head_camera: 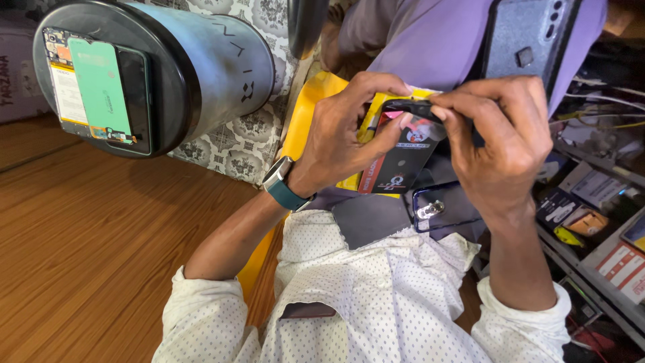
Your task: The person is repairing a smartphone. They use a screwdriver to remove screws from the back of the phone, then use a plastic card to pry open the case. They remove the battery and other internal components, and then reassemble the phone.
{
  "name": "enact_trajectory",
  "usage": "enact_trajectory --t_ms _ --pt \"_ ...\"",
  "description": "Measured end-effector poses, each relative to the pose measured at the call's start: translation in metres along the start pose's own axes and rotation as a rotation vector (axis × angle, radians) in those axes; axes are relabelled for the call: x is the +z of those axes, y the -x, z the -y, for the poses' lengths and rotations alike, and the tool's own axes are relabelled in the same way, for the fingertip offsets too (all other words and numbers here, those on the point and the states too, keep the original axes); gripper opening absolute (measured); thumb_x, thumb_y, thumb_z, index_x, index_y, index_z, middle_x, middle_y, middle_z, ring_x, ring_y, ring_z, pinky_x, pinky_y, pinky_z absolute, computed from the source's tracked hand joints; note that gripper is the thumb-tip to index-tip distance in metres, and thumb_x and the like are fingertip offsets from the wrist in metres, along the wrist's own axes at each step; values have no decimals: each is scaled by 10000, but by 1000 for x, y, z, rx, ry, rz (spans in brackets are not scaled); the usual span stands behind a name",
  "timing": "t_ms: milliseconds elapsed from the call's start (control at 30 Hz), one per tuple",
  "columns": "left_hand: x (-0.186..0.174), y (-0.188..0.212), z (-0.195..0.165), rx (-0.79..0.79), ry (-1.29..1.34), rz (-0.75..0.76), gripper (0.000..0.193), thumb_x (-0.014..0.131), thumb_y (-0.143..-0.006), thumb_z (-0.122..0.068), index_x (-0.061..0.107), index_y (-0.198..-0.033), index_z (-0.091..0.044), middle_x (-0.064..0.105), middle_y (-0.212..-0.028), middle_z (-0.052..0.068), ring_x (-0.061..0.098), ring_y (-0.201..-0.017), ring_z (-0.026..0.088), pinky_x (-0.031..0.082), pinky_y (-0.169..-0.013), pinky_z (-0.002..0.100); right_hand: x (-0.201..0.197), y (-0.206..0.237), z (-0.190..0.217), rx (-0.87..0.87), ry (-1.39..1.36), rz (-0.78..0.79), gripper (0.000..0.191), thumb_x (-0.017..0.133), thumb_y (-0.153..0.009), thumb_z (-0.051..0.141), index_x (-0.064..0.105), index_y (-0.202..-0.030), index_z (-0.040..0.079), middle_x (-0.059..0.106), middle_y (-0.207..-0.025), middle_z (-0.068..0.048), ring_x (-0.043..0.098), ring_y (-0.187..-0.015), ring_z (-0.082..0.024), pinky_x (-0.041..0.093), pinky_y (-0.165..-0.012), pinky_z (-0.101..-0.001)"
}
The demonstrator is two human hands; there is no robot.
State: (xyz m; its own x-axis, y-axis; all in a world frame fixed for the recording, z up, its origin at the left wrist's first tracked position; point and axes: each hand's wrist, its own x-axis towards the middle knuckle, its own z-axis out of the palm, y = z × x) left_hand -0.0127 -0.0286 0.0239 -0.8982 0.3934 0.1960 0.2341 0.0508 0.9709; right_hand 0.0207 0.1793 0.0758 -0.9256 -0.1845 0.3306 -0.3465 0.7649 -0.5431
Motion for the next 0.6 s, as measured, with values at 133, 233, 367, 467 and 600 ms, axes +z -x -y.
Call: enact_trajectory --t_ms 133,233,367,467,600 --pt "-1 0 1 -24 -53 12 295 760 -1001 -68 604 -1250 -91 702 -1149 27 730 -854 98 575 -725 219 2 0 0 -6 2 -5 171 859 -966 -71 748 -1073 3 664 -1020 -81 599 -959 -239 470 -828 -337" --pt "-1 0 2 -33 -65 16 288 765 -994 -69 615 -1239 -91 707 -1167 17 715 -823 94 557 -703 216 2 0 -1 -13 9 -3 171 859 -970 -68 746 -1076 5 663 -1022 -82 595 -962 -237 471 -825 -336" --pt "-2 0 3 5 -74 14 280 762 -1002 -64 623 -1242 -99 704 -1150 8 717 -854 103 560 -735 222 3 0 -1 -17 16 -1 166 859 -975 -70 744 -1068 5 663 -1022 -84 590 -960 -240 473 -822 -338" --pt "-2 0 3 1 -69 16 278 762 -999 -65 628 -1241 -99 705 -1161 4 721 -852 102 565 -734 224 3 1 -1 -3 -1 0 162 844 -976 -81 736 -1062 4 666 -1030 -86 595 -967 -241 476 -830 -338" --pt "-3 0 2 7 -53 19 277 759 -1008 -62 631 -1251 -101 705 -1164 3 727 -882 106 571 -753 229 4 2 -1 23 -62 -10 152 825 -1013 -85 723 -1081 5 667 -1062 -88 611 -1001 -232 486 -867 -328"
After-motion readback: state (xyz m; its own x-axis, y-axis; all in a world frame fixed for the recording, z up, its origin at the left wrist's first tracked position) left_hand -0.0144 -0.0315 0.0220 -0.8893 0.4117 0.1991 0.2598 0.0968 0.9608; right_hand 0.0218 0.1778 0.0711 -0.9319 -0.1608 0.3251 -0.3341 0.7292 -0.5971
